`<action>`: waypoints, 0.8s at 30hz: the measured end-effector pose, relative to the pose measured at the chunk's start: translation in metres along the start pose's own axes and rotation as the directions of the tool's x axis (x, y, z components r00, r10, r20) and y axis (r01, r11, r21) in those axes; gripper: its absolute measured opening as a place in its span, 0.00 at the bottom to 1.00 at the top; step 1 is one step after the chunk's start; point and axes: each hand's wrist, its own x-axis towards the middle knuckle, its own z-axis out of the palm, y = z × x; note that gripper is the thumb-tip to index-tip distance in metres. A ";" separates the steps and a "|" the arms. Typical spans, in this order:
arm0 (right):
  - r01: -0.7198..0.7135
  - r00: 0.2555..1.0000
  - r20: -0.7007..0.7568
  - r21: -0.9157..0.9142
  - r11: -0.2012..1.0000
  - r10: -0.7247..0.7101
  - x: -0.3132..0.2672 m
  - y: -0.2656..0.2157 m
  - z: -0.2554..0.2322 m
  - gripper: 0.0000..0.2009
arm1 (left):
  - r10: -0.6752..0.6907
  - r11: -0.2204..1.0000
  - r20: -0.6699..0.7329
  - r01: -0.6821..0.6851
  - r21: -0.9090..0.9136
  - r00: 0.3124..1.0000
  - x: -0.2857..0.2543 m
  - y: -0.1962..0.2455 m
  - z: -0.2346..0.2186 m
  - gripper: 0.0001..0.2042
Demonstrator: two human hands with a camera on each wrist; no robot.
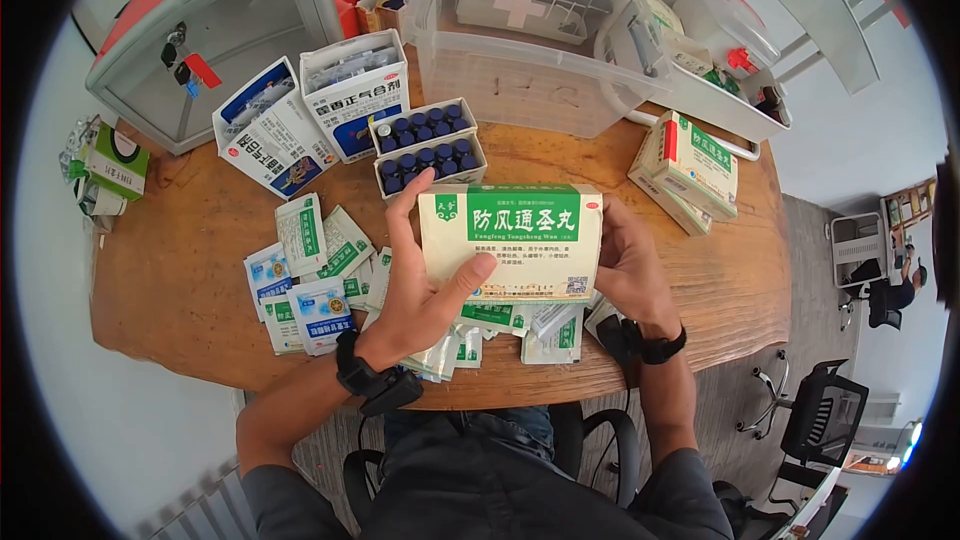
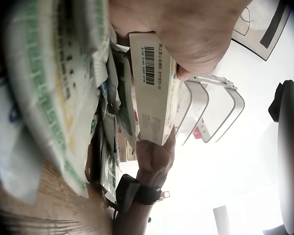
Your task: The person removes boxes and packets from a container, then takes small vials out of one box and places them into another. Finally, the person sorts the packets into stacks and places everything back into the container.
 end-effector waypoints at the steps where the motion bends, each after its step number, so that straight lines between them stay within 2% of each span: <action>1: -0.002 1.000 0.000 0.001 1.000 0.002 0.000 0.000 0.000 0.27 | 0.001 1.000 -0.002 -0.001 0.008 1.000 0.000 0.001 0.000 0.45; 6: 0.006 1.000 0.009 -0.019 1.000 -0.006 -0.001 -0.001 0.000 0.28 | -0.037 0.999 -0.008 0.037 -0.015 0.999 0.000 0.004 0.001 0.45; 16: -0.023 1.000 0.003 -0.031 0.999 0.023 -0.001 0.003 0.000 0.30 | 0.015 0.999 0.000 -0.015 0.033 1.000 0.003 0.007 -0.001 0.47; 19: 0.032 0.999 0.033 -0.044 0.999 -0.031 -0.001 -0.002 0.000 0.31 | 0.009 0.999 0.002 -0.009 0.049 1.000 0.003 0.008 -0.002 0.46; 21: -0.083 0.996 0.023 -0.085 0.993 0.085 -0.005 -0.006 -0.011 0.30 | 0.010 0.997 0.003 -0.010 0.071 1.000 0.002 0.008 -0.003 0.45; 24: -0.099 0.994 -0.042 -0.072 0.992 0.097 -0.006 -0.023 -0.033 0.25 | 0.008 1.000 -0.034 -0.007 0.023 0.999 0.002 0.006 -0.004 0.42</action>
